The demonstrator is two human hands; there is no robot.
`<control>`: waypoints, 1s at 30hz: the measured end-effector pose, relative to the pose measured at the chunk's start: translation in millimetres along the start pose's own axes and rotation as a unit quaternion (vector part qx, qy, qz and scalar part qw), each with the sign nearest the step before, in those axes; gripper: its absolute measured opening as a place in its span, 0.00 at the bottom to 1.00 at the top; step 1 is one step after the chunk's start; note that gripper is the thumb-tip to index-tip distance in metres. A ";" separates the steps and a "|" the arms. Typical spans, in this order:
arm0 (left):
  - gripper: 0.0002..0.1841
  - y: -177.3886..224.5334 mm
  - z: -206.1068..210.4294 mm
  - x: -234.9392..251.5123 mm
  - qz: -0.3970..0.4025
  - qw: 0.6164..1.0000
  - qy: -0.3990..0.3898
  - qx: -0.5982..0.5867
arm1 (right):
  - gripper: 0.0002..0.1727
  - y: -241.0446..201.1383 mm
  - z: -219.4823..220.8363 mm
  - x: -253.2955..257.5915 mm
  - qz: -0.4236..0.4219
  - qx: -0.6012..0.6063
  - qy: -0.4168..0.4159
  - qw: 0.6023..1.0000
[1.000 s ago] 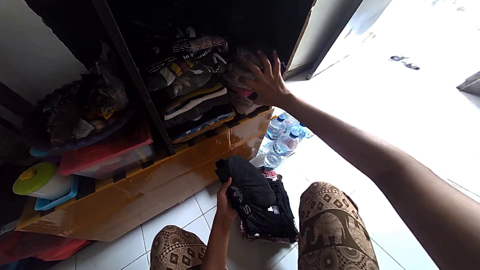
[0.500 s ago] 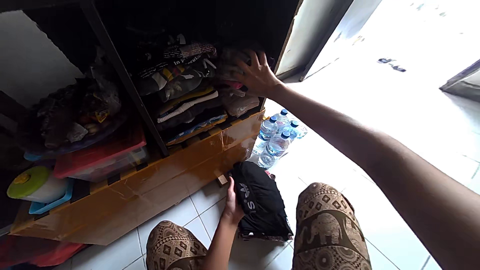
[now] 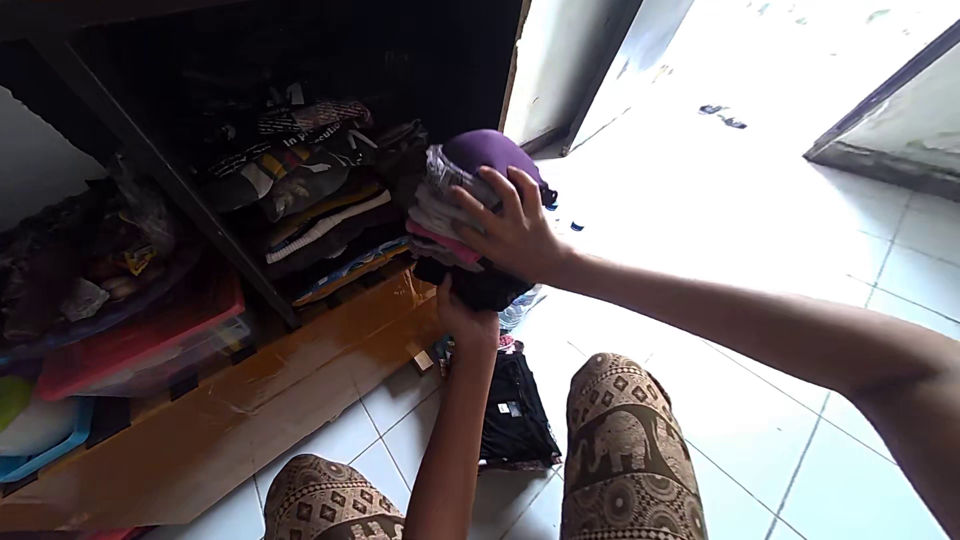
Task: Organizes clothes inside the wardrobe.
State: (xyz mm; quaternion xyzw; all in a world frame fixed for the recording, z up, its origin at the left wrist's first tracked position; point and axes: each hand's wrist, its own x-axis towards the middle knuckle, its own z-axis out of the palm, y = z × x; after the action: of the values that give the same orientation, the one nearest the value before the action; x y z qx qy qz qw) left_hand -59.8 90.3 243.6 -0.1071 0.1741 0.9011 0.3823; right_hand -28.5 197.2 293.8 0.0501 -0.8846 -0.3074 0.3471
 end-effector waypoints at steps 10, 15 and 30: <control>0.21 -15.3 -8.4 -5.7 0.016 1.000 0.005 0.018 | 0.12 -10.1 -21.4 -24.6 0.053 0.040 0.020 0.998; 0.24 -10.9 -10.0 -1.0 -0.005 1.000 -0.005 0.006 | 0.09 -18.9 -25.8 -45.0 0.043 0.029 0.065 0.997; 0.23 -12.4 -111.8 -6.7 0.017 0.979 -0.145 0.140 | 0.21 -61.9 -98.6 -67.2 0.031 0.311 -0.046 0.949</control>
State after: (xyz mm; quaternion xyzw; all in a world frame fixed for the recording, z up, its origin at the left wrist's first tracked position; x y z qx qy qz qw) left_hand -39.5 49.8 140.5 0.0818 0.2430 0.8801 0.3996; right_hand 78.0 117.5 275.0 0.1144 -0.9523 -0.0082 0.2829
